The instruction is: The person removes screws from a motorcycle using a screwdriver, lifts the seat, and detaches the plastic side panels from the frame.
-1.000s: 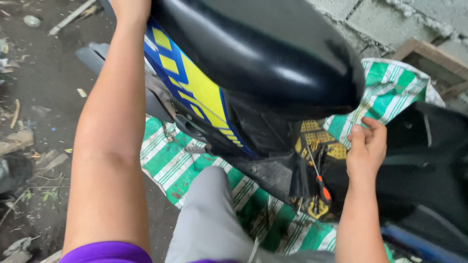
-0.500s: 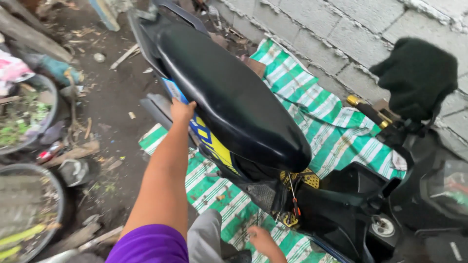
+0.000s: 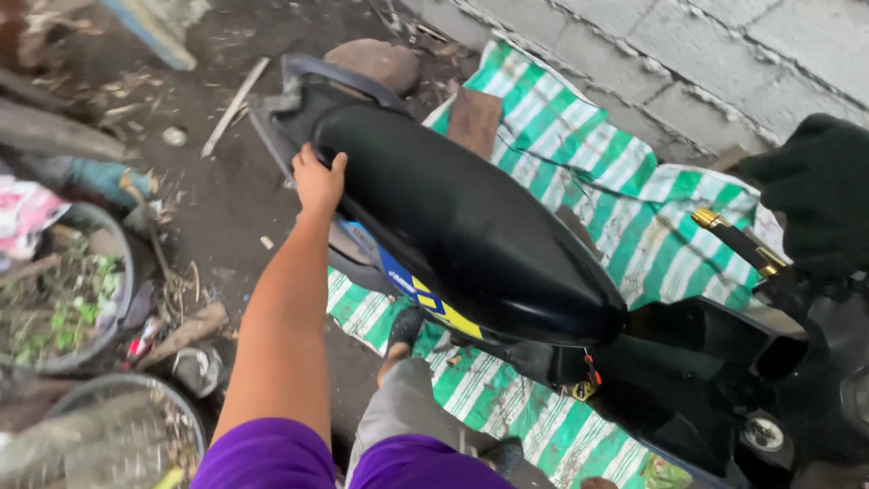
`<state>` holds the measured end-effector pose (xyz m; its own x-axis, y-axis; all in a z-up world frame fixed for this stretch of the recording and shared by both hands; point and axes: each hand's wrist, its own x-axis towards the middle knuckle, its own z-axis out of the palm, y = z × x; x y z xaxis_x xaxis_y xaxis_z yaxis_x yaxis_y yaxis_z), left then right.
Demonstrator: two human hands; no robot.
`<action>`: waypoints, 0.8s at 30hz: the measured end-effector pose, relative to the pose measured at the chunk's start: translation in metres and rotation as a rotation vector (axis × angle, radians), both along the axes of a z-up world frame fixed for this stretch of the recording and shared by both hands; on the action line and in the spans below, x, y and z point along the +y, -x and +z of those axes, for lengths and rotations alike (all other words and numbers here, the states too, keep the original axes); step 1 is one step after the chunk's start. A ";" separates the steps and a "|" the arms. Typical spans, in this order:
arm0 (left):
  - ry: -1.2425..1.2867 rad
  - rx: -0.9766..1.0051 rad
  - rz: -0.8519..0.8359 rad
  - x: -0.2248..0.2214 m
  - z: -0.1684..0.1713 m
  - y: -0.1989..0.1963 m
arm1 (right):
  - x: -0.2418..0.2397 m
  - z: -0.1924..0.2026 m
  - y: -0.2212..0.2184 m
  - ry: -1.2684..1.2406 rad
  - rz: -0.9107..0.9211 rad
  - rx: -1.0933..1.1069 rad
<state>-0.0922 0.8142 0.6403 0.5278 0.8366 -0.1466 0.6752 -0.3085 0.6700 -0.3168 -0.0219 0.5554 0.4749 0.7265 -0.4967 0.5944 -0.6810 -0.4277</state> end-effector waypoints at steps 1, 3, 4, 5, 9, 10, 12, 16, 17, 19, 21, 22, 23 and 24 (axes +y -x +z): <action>0.042 0.033 -0.006 0.020 -0.008 -0.022 | 0.014 0.001 -0.008 0.007 -0.001 -0.028; 0.176 0.107 -0.016 0.039 0.016 -0.045 | 0.017 -0.042 -0.009 0.022 0.018 -0.097; 0.294 0.188 0.001 0.048 0.027 -0.054 | 0.024 -0.068 -0.039 0.028 0.029 -0.123; 0.303 0.203 -0.022 0.056 0.025 -0.056 | 0.063 -0.037 -0.044 0.040 0.007 -0.111; 0.434 0.153 0.026 0.066 0.040 -0.059 | 0.172 0.045 -0.072 0.240 -0.865 0.474; 0.483 0.113 0.073 0.063 0.046 -0.056 | 0.185 0.059 -0.075 0.242 -0.859 0.475; 0.325 0.122 -0.035 0.086 0.008 -0.045 | 0.170 0.050 -0.076 0.234 -0.886 0.449; 0.259 0.126 -0.050 0.107 -0.024 -0.050 | 0.156 0.096 -0.080 0.322 -1.054 0.434; 0.264 0.134 -0.068 0.110 -0.027 -0.051 | 0.143 0.080 -0.071 0.327 -1.072 0.440; 0.355 -0.021 -0.053 0.116 -0.033 -0.056 | 0.112 0.050 -0.064 0.351 -0.989 0.370; 0.456 0.038 -0.015 0.109 -0.008 -0.043 | 0.127 0.085 -0.060 0.362 -1.095 0.431; 0.540 0.056 0.024 0.110 0.009 -0.057 | 0.141 0.095 -0.071 0.337 -1.195 0.458; 0.536 0.059 -0.002 0.123 -0.004 -0.055 | 0.139 0.082 -0.075 0.327 -1.220 0.462; 0.473 0.080 0.087 0.132 -0.020 -0.058 | 0.137 0.073 -0.065 0.303 -1.136 0.471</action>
